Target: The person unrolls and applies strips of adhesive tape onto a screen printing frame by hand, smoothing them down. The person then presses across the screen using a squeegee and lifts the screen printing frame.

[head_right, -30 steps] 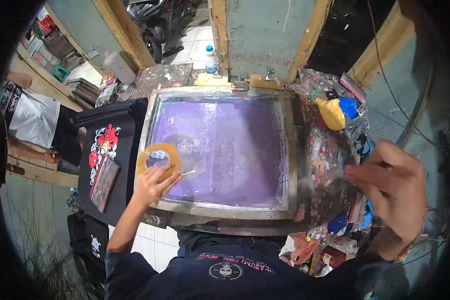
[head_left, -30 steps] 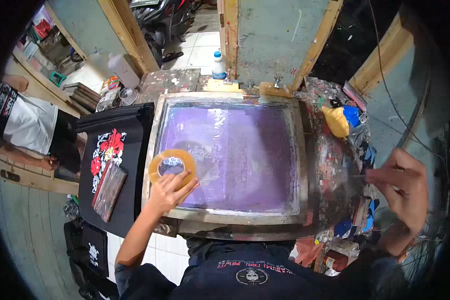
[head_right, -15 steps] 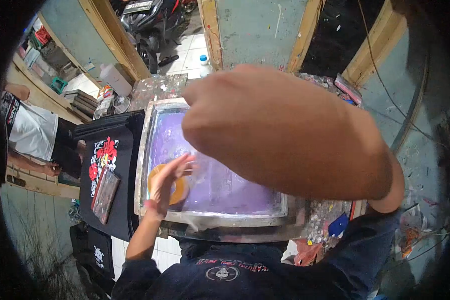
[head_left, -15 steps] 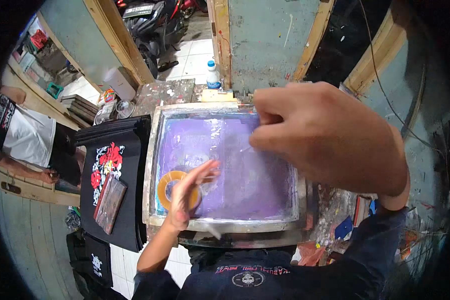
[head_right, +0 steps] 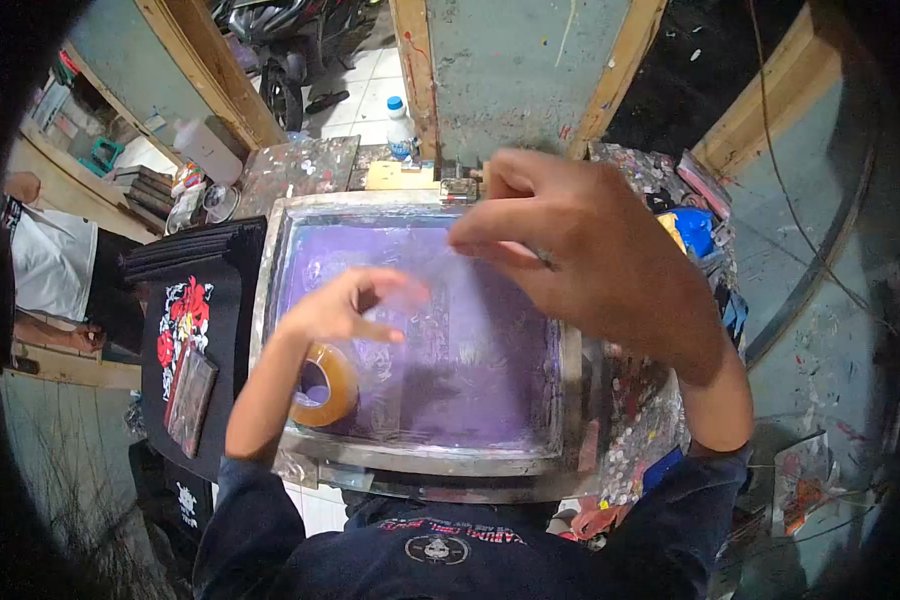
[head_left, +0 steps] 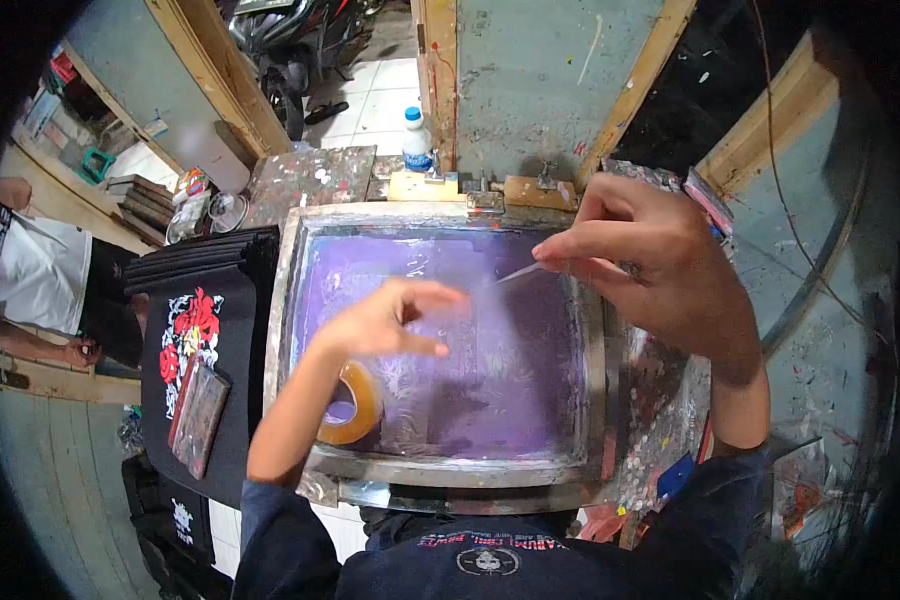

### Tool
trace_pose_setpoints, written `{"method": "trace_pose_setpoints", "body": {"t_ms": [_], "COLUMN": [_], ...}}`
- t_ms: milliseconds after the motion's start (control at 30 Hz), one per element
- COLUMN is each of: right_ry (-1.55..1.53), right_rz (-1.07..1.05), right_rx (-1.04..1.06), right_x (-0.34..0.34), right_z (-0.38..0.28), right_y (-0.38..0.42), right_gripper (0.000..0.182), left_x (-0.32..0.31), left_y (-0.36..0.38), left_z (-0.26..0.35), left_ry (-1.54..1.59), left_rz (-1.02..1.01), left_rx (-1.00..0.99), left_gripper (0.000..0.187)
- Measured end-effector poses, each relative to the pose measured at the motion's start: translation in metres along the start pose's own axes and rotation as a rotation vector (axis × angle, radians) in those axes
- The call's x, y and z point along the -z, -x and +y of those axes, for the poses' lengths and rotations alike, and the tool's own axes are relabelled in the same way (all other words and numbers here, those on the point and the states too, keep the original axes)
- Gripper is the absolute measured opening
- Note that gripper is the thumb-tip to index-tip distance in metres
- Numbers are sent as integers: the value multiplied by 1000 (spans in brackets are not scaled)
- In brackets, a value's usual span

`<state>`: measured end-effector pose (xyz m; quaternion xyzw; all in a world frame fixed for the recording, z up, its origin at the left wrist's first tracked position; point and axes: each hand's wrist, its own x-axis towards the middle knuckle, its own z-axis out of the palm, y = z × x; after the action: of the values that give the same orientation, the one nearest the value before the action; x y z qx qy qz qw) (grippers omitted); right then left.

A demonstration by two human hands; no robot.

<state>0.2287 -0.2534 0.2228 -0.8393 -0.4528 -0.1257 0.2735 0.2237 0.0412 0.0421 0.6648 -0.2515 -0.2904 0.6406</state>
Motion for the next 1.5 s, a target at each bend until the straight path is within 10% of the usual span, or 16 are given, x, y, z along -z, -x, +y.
{"method": "trace_pose_setpoints", "body": {"t_ms": [167,333,467,600,1500], "right_ry": [70,160,207,182,-430], "right_rz": [98,41,-32,-73,408], "right_rx": [156,216,237,182,-1194], "right_x": [22,26,20,23,-142], "right_z": [-17,-21,-21,-12,183], "right_y": [-34,-54,-67,-65,169], "right_gripper": [21,19,16,15,18], "left_x": [65,21,-17,-25,92], "left_y": [-11,-16,-26,-38,-9], "left_z": [-6,33,71,30,-70], "left_ry": [601,561,-114,139,-229], "left_rz": [104,228,113,87,692], "left_rx": [-199,-509,-286,-165,324], "left_gripper": [84,114,83,53,12]}}
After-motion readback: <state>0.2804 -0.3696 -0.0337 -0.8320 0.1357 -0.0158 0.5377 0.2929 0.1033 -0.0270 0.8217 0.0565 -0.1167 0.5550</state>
